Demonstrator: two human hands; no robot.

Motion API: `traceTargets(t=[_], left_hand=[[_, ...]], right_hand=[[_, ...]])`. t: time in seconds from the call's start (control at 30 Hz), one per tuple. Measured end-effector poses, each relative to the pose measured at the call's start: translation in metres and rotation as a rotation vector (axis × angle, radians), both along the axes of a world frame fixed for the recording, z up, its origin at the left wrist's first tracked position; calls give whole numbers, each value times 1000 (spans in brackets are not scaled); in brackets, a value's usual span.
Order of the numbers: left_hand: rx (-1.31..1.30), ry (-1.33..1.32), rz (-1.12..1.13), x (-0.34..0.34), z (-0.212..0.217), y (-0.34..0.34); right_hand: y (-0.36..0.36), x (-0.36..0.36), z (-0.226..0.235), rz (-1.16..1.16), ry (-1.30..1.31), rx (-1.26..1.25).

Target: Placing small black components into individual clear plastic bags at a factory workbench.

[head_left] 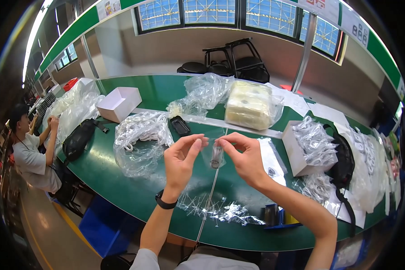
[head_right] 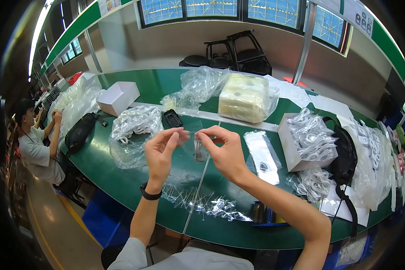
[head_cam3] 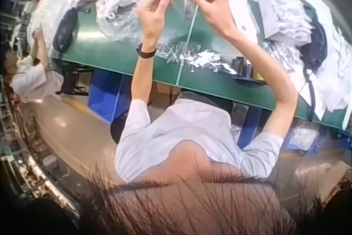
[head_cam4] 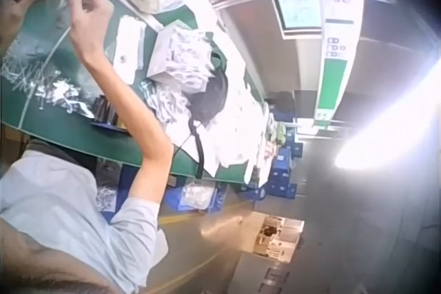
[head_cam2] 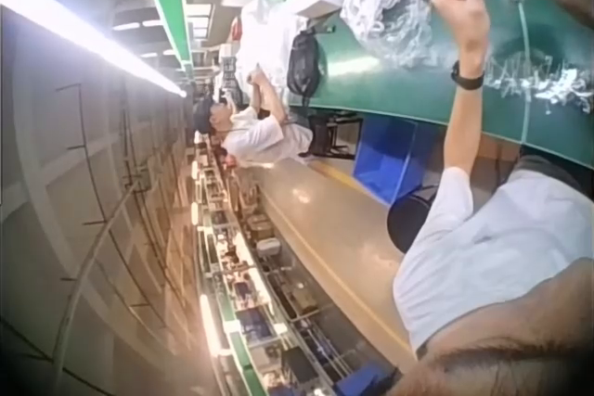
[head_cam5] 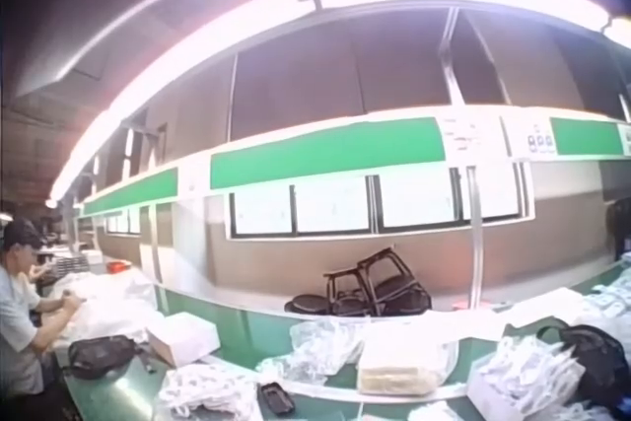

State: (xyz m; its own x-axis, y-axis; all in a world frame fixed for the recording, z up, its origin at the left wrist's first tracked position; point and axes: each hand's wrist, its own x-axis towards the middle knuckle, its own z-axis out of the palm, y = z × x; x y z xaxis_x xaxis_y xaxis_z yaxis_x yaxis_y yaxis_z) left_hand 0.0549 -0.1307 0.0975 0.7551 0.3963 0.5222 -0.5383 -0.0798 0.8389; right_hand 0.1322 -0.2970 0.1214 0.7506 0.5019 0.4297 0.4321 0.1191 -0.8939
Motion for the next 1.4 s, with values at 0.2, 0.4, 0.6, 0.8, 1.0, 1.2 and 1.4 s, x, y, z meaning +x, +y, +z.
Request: traceTargets(t=[0.2, 0.4, 0.6, 0.8, 1.0, 1.2, 1.4], left_hand=[[101, 61, -41, -1, -2, -3], [84, 55, 29, 3, -6, -4], [75, 88, 25, 1, -4, -4], [56, 61, -14, 1, -6, -8], [36, 44, 37, 3, -6, -8], [140, 56, 95, 1, -6, -12], [153, 72, 81, 0, -2, -14]], right_hand=[[-4, 0, 7, -31, 41, -24], [-7, 1, 9, -46, 32, -14], [-12, -1, 12, -50, 13, -40], [-16, -2, 10, -35, -76, -40], [-15, -2, 11, -51, -99, -42], [-15, 4, 5, -69, -2, -14], [-16, 2, 6, -34, -8, -20]])
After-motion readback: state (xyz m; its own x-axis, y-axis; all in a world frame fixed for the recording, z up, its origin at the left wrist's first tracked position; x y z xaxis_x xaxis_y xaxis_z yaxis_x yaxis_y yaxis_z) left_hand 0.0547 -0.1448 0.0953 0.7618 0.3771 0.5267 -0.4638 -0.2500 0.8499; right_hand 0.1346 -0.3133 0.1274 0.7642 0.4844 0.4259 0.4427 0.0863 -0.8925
